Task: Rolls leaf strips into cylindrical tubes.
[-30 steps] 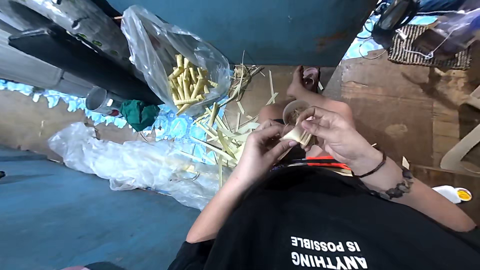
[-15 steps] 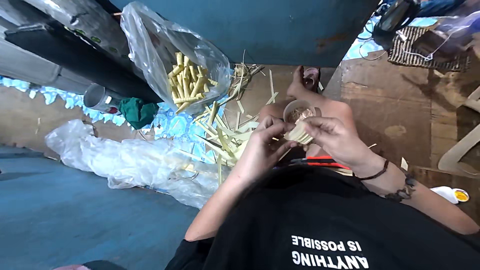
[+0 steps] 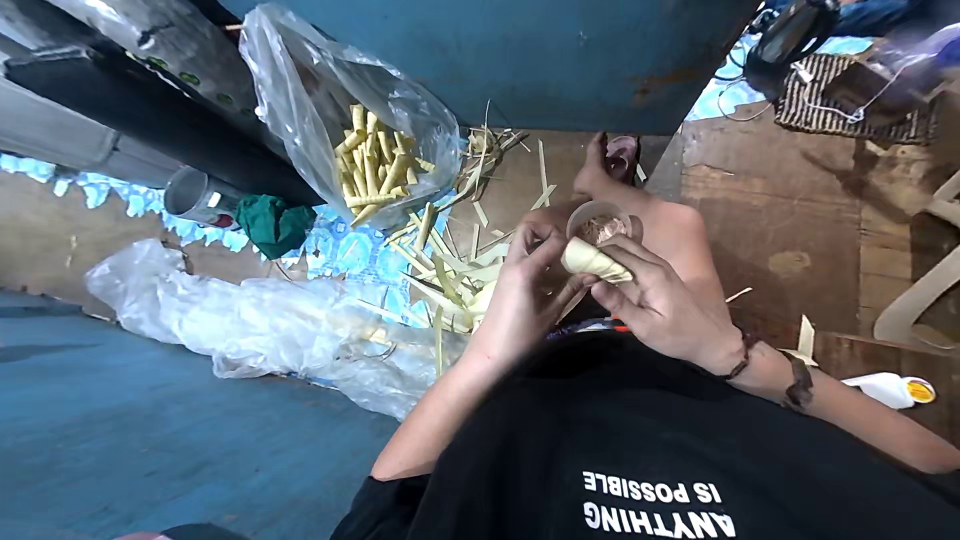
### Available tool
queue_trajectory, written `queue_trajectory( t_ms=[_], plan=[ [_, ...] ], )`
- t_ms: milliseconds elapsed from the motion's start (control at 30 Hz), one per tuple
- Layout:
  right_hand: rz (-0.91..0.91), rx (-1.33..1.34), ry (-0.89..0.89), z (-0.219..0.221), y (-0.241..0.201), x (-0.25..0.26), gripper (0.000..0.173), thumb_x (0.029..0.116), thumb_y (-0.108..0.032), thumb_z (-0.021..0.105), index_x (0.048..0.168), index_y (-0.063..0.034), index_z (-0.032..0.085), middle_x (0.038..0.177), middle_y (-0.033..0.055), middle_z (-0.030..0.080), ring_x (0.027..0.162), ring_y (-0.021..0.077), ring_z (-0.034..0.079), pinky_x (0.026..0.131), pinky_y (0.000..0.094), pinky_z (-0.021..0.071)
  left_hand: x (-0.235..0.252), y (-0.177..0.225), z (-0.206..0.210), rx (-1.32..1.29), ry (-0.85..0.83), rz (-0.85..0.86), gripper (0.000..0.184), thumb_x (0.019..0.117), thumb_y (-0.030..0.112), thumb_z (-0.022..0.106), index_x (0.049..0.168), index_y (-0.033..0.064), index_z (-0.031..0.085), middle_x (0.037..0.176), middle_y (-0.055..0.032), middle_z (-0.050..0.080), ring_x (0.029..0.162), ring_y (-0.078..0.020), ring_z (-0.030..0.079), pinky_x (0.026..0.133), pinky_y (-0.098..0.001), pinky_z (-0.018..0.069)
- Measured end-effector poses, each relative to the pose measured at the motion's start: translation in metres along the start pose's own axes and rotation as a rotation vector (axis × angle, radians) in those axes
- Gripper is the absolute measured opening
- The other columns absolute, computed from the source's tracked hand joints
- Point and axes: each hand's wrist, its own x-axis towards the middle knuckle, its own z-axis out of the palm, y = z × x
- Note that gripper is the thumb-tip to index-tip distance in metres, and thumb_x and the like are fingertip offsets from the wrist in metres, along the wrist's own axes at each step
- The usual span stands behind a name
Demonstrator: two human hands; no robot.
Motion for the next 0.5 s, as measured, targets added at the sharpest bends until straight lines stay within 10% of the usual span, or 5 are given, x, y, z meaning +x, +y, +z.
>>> queue_trajectory(
  t_ms=[133, 267, 500],
  plan=[
    [0.266, 0.616, -0.036, -0.005, -0.009, 0.002, 0.032, 0.1120, -0.027, 0.034, 0.109, -0.0124, 0.063, 0.068, 0.0001, 0.068, 0.055, 0.0056, 0.064, 0.055, 0.0197, 0.0558, 0.001, -0.002, -0.005, -0.080, 0.028, 0.053, 0.015, 0.0838, 0.003, 0.082, 0.090, -0.0023, 0.070, 0.106, -0.0091, 0.065, 0.089, -0.0085, 0.068, 0.077, -0.0236, 0.0612],
    [-0.265, -0.288, 0.161, -0.003, -0.005, 0.000, 0.054, 0.0925, -0.021, 0.074, 0.139, 0.0019, 0.056, 0.121, 0.0112, 0.065, 0.107, 0.0124, 0.064, 0.092, 0.0259, 0.0558, 0.001, 0.000, -0.012, -0.242, -0.065, -0.015, 0.012, 0.0888, -0.002, 0.074, 0.099, -0.0013, 0.067, 0.086, -0.0043, 0.071, 0.071, -0.0069, 0.068, 0.067, -0.0239, 0.0602],
    [-0.565, -0.654, 0.352, -0.002, 0.009, 0.001, 0.056, 0.0957, -0.029, 0.073, 0.138, 0.0014, 0.052, 0.120, 0.0198, 0.065, 0.110, 0.0241, 0.065, 0.097, 0.0361, 0.0543, 0.003, -0.001, -0.012, -0.247, -0.103, -0.047, 0.013, 0.0889, 0.001, 0.076, 0.098, -0.0005, 0.067, 0.085, -0.0057, 0.071, 0.069, -0.0089, 0.068, 0.065, -0.0252, 0.0607]
  ],
)
